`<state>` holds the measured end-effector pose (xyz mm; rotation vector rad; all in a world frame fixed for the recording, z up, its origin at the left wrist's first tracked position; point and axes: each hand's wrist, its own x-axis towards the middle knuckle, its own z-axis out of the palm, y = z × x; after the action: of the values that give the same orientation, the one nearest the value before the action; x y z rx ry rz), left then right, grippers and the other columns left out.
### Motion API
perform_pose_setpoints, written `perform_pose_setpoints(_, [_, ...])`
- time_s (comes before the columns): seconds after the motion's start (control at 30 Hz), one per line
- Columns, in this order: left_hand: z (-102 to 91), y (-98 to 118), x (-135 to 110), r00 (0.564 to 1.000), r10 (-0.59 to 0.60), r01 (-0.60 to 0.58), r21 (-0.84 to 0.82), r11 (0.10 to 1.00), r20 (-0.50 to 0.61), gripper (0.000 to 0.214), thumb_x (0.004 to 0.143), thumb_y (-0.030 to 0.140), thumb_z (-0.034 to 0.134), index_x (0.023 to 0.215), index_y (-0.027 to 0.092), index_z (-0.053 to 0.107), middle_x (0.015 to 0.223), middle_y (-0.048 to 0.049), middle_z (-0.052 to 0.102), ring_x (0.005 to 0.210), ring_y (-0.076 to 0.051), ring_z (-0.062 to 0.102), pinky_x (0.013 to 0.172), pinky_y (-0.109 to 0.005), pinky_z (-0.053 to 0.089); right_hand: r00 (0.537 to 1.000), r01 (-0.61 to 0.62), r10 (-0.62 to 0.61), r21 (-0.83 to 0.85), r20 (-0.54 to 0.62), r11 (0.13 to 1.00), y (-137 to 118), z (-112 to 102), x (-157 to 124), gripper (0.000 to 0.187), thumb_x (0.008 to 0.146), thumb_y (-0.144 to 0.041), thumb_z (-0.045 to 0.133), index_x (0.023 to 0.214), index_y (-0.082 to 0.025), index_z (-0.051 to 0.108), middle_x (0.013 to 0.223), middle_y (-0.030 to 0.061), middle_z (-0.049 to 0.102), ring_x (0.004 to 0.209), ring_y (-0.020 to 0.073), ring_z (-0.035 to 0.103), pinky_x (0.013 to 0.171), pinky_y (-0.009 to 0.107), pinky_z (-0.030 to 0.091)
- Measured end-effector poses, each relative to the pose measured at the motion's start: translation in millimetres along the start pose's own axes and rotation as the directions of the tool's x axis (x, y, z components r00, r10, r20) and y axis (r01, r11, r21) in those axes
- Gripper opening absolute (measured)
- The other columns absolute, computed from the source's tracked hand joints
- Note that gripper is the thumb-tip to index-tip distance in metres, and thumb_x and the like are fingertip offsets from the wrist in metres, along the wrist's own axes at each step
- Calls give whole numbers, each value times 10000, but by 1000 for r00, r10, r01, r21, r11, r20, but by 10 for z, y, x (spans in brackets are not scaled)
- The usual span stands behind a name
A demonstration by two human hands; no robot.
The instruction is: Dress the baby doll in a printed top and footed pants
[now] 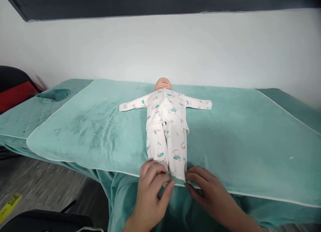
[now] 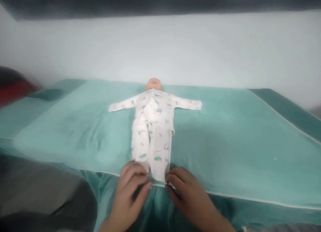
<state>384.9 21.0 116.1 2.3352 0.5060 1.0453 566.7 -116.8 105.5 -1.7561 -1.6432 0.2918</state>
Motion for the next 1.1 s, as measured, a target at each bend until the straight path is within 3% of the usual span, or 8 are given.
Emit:
perform_pose_setpoints(0.07, [-46, -183, 108, 988, -106, 103, -30, 994, -112, 83, 927, 185, 583, 924, 234, 649, 1003, -42, 657, 1012, -193, 616, 924, -384, 526, 998, -62, 60, 78, 27, 995, 162, -168, 164, 56, 930, -286, 618, 964, -268, 658, 941, 25, 690, 849, 188, 657, 740, 311, 542])
perform_pose_setpoints(0.17, [-75, -533, 476, 880, -416, 386, -164, 908, -229, 210, 913, 336, 622, 1088, 229, 664, 1184, -84, 644, 1139, -230, 612, 955, -403, 542, 940, -245, 283, 200, -190, 949, 507, -392, 637, 194, 941, -419, 576, 945, -239, 649, 923, 41, 703, 839, 201, 661, 776, 338, 537])
perform_pose_setpoints(0.27, [-67, -768, 965, 733, -674, 602, -379, 703, -88, 467, 878, 410, 669, 1298, 226, 583, 1372, -129, 601, 1261, -271, 587, 1040, -429, 508, 817, -378, 438, 225, -375, 898, 860, -429, 1259, 361, 893, -479, 590, 1130, -209, 619, 998, 83, 724, 904, 248, 674, 822, 398, 515])
perform_pose_setpoints(0.43, [-4, -748, 1450, 666, -704, 717, -473, 511, 248, 732, 812, 387, 756, 1466, 247, 457, 1361, -127, 641, 1190, -297, 649, 1029, -449, 516, 834, -394, 458, 250, -307, 884, 1059, -194, 1879, 444, 913, -529, 514, 1185, -193, 616, 920, 75, 735, 874, 274, 675, 821, 427, 497])
perform_pose_setpoints(0.73, [274, -737, 1873, 811, -564, 523, -624, 581, 155, 660, 788, 238, 722, 1417, 229, 524, 1406, -80, 623, 1265, -294, 599, 1067, -429, 496, 876, -113, 381, 641, -297, 759, 1239, -277, 2143, 499, 860, -544, 612, 1232, -214, 571, 1270, 91, 681, 1170, 261, 629, 1013, 431, 479])
perform_pose_setpoints(0.93, [445, -906, 1812, 761, -648, 599, -416, 684, 30, 609, 849, 366, 677, 1423, 251, 511, 1437, -109, 553, 1270, -283, 576, 1076, -454, 477, 891, -209, 393, 560, -230, 802, 1427, -237, 2182, 468, 886, -557, 575, 1219, -230, 603, 1155, 76, 713, 1017, 267, 659, 905, 440, 516])
perform_pose_setpoints(1.03, [456, -880, 1727, 888, -434, 425, -90, 901, -154, 499, 859, 325, 658, 1346, 267, 567, 1465, -100, 466, 1353, -277, 480, 1131, -492, 419, 853, -250, 423, 471, -306, 846, 1416, -252, 2099, 456, 881, -551, 582, 1189, -217, 617, 1023, 75, 703, 859, 241, 645, 792, 417, 527])
perform_pose_setpoints(1.1, [459, -824, 1736, 962, -244, 257, 114, 960, -122, 407, 848, 269, 665, 1252, 271, 618, 1447, -90, 467, 1382, -286, 429, 1149, -518, 390, 811, -206, 364, 358, -459, 911, 1359, -298, 2045, 431, 867, -500, 613, 1182, -205, 614, 1059, 89, 664, 873, 233, 626, 783, 409, 522])
